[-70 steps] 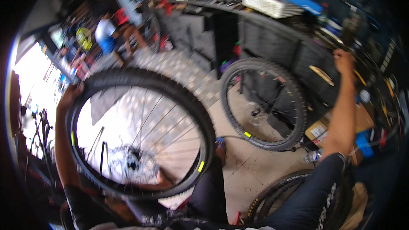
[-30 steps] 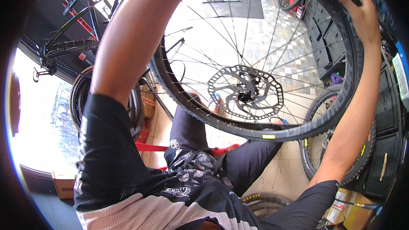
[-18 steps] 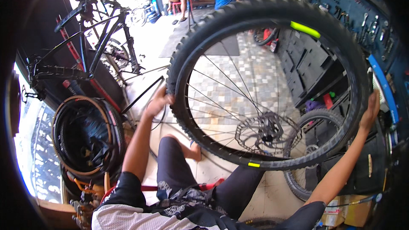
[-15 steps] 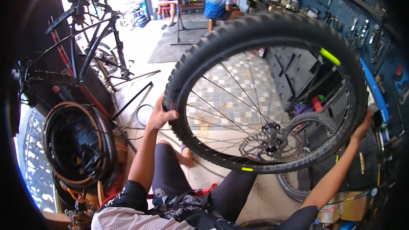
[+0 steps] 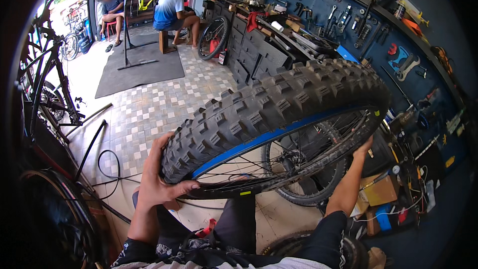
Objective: The person removes a bicycle tire from a rim, then installs a new tire onto the rim using tire levers. The person also handles a new inner tube and prepares it for installation.
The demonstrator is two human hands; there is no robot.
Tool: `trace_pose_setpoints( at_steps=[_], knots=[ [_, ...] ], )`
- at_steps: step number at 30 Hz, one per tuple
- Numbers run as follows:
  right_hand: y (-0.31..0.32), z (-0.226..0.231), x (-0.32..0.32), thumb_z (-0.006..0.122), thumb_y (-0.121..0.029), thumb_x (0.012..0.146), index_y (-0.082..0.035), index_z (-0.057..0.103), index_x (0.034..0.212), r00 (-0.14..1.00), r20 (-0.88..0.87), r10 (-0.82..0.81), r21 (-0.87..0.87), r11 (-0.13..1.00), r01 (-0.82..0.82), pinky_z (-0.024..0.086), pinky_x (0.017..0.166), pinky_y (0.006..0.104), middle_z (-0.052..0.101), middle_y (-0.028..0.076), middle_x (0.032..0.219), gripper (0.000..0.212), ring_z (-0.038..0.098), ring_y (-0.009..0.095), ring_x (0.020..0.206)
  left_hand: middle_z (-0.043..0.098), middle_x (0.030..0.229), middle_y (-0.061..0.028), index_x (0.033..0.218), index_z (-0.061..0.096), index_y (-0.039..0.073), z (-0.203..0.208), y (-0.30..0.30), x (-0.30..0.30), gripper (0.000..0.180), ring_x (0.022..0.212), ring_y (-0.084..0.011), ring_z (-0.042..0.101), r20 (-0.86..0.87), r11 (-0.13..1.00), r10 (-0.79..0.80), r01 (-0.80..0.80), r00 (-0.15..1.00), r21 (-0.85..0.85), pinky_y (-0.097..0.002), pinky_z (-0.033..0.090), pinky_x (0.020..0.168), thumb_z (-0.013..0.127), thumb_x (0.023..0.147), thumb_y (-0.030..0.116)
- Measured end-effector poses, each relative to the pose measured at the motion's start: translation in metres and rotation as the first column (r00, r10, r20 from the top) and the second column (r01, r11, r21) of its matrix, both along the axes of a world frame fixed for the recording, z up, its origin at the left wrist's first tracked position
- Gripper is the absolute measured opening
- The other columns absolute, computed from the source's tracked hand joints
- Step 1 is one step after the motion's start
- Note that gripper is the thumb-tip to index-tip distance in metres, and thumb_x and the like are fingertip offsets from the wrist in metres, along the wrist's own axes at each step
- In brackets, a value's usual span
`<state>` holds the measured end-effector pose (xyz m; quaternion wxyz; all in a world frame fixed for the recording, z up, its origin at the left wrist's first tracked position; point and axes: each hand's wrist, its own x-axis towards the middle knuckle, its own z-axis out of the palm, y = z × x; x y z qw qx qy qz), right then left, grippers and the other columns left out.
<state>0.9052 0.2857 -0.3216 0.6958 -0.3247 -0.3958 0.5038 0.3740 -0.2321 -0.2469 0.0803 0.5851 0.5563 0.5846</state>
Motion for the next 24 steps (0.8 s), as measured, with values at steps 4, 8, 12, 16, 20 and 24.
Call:
trace_pose_setpoints(
  at_steps=[4, 8, 12, 16, 20, 24],
  knots=[
    [-0.013, 0.009, -0.015, 0.051, -0.039, 0.105, -0.002, 0.060, 0.138, 0.999, -0.054, 0.005, 0.035, 0.999, -0.003, 0.061, 0.095, 0.0517, 0.068, 0.015, 0.126, 0.051, 0.071, 0.035, 0.107, 0.062, 0.130, -0.0172, 0.146, 0.046, -0.004, 0.006, -0.007, 0.008, 0.103, 0.120, -0.0283, 0.063, -0.027, 0.998, 0.038, -0.040, 0.999, -0.054, -0.0389, 0.047, 0.106, 0.101, 0.066, 0.030],
    [-0.015, 0.009, -0.023, 0.052, -0.038, 0.105, -0.002, 0.062, 0.136, 0.999, -0.034, 0.030, 0.011, 1.000, -0.029, 0.060, 0.094, 0.0506, 0.069, 0.015, 0.126, 0.049, 0.071, 0.034, 0.106, 0.063, 0.129, -0.0188, 0.146, 0.046, -0.003, -0.001, -0.015, 0.013, 0.098, 0.119, -0.0293, 0.065, -0.034, 0.993, 0.112, -0.113, 0.993, -0.034, -0.0391, 0.048, 0.105, 0.099, 0.070, 0.027],
    [-0.014, 0.032, -0.042, 0.053, -0.035, 0.107, -0.001, 0.067, 0.132, 1.000, 0.006, -0.002, -0.006, 1.000, 0.002, 0.061, 0.089, 0.0416, 0.071, 0.012, 0.124, 0.045, 0.073, 0.029, 0.103, 0.063, 0.132, -0.0166, 0.149, 0.043, -0.003, -0.032, -0.025, -0.007, 0.096, 0.120, -0.0270, 0.064, 0.149, 0.992, 0.125, -0.124, 0.981, -0.021, -0.0397, 0.049, 0.105, 0.097, 0.073, 0.021],
    [-0.025, 0.089, -0.109, 0.061, -0.044, 0.106, -0.001, 0.070, 0.132, 0.964, 0.249, -0.098, 0.275, 0.961, 0.026, 0.046, 0.103, 0.0282, 0.072, 0.004, 0.123, 0.051, 0.065, 0.014, 0.112, 0.062, 0.136, -0.0137, 0.151, 0.042, -0.002, -0.082, -0.052, -0.048, 0.092, 0.119, -0.0240, 0.062, 0.451, 0.985, 0.167, -0.135, 0.877, -0.104, -0.0383, 0.048, 0.105, 0.093, 0.078, 0.020],
    [-0.053, 0.145, -0.212, 0.066, -0.042, 0.104, -0.003, 0.069, 0.093, 0.836, 0.519, -0.175, 0.484, 0.867, -0.119, 0.042, 0.080, 0.0267, 0.062, -0.001, 0.087, 0.041, 0.054, 0.010, 0.085, 0.070, 0.125, -0.0112, 0.140, 0.055, -0.002, -0.113, -0.111, -0.094, 0.075, 0.111, -0.0210, 0.065, 0.301, 0.848, 0.339, -0.151, 0.891, -0.509, -0.0378, 0.052, 0.099, 0.092, 0.080, 0.023],
    [-0.077, 0.166, -0.323, 0.069, -0.045, 0.101, -0.003, 0.065, 0.086, 0.720, 0.677, -0.155, 0.541, 0.768, -0.343, 0.041, 0.067, 0.0290, 0.055, 0.000, 0.071, 0.045, 0.049, 0.011, 0.068, 0.073, 0.118, -0.0129, 0.131, 0.063, -0.003, -0.138, -0.174, -0.085, 0.074, 0.110, -0.0249, 0.067, 0.348, 0.723, 0.452, -0.108, 0.821, -0.683, -0.0406, 0.052, 0.101, 0.095, 0.074, 0.031]
  ],
)
